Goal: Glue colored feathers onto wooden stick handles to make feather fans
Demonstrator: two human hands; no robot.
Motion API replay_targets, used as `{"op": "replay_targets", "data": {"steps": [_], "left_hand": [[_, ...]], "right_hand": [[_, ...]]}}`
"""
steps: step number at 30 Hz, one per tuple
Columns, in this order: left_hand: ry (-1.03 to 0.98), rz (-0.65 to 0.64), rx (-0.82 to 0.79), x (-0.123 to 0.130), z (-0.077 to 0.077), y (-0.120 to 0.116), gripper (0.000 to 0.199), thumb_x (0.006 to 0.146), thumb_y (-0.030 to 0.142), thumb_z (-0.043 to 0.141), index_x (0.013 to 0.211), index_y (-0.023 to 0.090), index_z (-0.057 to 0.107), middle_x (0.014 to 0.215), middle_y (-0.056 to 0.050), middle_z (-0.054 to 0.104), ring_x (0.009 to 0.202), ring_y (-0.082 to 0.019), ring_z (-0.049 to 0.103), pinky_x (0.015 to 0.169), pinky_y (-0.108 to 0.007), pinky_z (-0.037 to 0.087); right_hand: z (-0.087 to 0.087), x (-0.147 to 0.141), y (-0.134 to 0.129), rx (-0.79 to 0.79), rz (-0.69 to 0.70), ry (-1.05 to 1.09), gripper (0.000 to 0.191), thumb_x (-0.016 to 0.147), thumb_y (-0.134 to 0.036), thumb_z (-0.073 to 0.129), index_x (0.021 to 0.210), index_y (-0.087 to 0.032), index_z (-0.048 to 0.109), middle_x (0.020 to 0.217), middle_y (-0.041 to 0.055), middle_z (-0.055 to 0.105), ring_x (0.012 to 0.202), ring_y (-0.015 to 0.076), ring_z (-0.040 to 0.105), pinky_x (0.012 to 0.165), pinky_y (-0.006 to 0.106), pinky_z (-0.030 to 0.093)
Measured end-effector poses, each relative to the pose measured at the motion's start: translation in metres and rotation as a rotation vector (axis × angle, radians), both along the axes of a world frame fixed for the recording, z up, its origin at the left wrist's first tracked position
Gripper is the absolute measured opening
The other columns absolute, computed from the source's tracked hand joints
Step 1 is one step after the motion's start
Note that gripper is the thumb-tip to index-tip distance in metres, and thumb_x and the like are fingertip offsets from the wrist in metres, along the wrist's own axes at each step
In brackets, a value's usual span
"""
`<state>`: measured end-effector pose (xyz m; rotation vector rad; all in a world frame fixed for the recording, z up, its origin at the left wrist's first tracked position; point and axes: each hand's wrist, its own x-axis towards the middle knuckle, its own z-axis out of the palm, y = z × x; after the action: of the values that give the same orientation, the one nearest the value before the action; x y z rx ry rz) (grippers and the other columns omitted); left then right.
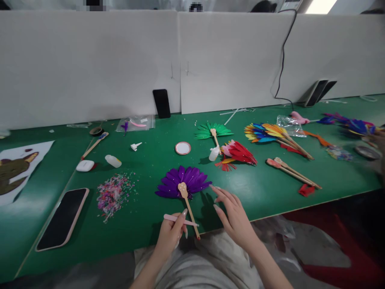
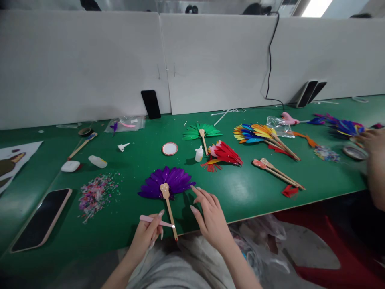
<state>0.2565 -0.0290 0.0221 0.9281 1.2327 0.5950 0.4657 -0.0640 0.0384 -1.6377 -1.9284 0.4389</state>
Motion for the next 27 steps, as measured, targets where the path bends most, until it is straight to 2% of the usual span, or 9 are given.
{"op": "replay_targets", "data": {"steps": [3,6,10,12,15,18,20,24,27], "left_hand": [[-0.009,0.027,0.003,-0.001,0.004,0.0,0.056,0.06,0.068,0.06,0.046,0.016,0.045,0.032,0.008,0.027,0.03,-0.003,0.022,0.033,-0.018,0.014],[-0.006,0.073,0.053,-0.001,0.01,0.006,0.055,0.063,0.067,0.059,0.047,0.015,0.047,0.033,0.008,0.03,0.03,-0.003,0.024,0.034,-0.018,0.016],[-0.025,0.122,0.259,0.002,0.026,0.023,0.048,0.075,0.057,0.055,0.054,0.014,0.053,0.038,0.006,0.036,0.035,-0.005,0.031,0.037,-0.019,0.024],[-0.064,0.112,0.38,0.005,0.039,0.031,0.044,0.08,0.052,0.053,0.057,0.015,0.053,0.043,0.005,0.038,0.039,-0.006,0.035,0.04,-0.019,0.029],[-0.136,0.087,0.535,0.011,0.059,0.038,0.042,0.084,0.049,0.049,0.058,0.016,0.052,0.05,0.003,0.042,0.045,-0.007,0.039,0.042,-0.019,0.032],[-0.184,0.085,0.594,0.013,0.073,0.038,0.04,0.087,0.044,0.047,0.06,0.016,0.053,0.052,0.003,0.042,0.046,-0.007,0.039,0.043,-0.019,0.032],[-0.201,0.073,0.593,0.012,0.076,0.036,0.04,0.088,0.042,0.046,0.058,0.016,0.052,0.052,0.003,0.042,0.045,-0.007,0.039,0.043,-0.019,0.032],[-0.194,0.054,0.544,0.008,0.072,0.031,0.043,0.087,0.042,0.048,0.052,0.016,0.047,0.05,0.002,0.043,0.045,-0.007,0.04,0.043,-0.019,0.032],[-0.169,0.097,0.453,0.003,0.066,0.029,0.041,0.083,0.043,0.053,0.053,0.016,0.047,0.047,0.003,0.043,0.041,-0.006,0.038,0.038,-0.018,0.03]], "right_hand": [[0.017,0.007,-0.002,0.041,-0.01,0.215,0.015,0.093,-0.023,0.038,0.105,-0.022,0.046,0.137,0.0106,0.047,0.13,0.0237,0.034,0.101,0.048,0.03],[0.033,0.007,-0.003,0.069,-0.045,0.633,0.018,0.095,-0.034,0.033,0.098,-0.024,0.048,0.132,0.0089,0.052,0.129,0.0248,0.038,0.101,0.047,0.031],[0.054,0.0,0.0,0.038,-0.025,1.215,0.033,0.091,-0.052,0.033,0.084,-0.026,0.053,0.115,0.005,0.064,0.118,0.0235,0.049,0.093,0.039,0.04],[0.067,-0.004,0.001,-0.03,0.02,1.463,0.039,0.09,-0.054,0.031,0.082,-0.025,0.056,0.11,0.0072,0.065,0.115,0.0226,0.051,0.09,0.037,0.042],[0.086,-0.008,0.002,-0.091,0.087,1.725,0.041,0.089,-0.054,0.032,0.081,-0.024,0.059,0.102,0.008,0.066,0.104,0.0205,0.056,0.085,0.033,0.046],[0.097,-0.011,0.007,-0.139,0.121,1.854,0.037,0.084,-0.057,0.043,0.081,-0.024,0.06,0.093,0.0055,0.064,0.097,0.019,0.058,0.082,0.03,0.048],[0.099,-0.014,0.012,-0.134,0.143,1.859,0.031,0.078,-0.054,0.057,0.081,-0.023,0.06,0.09,0.0038,0.062,0.094,0.0179,0.058,0.082,0.028,0.048],[0.1,-0.02,0.025,-0.065,0.126,1.836,0.018,0.072,-0.03,0.072,0.078,-0.023,0.056,0.081,-0.0001,0.056,0.089,0.0133,0.057,0.082,0.023,0.046],[0.102,-0.023,0.032,-0.081,0.124,1.858,0.025,0.067,-0.025,0.076,0.077,-0.023,0.054,0.075,-0.002,0.052,0.082,0.0117,0.056,0.078,0.021,0.046]]}}
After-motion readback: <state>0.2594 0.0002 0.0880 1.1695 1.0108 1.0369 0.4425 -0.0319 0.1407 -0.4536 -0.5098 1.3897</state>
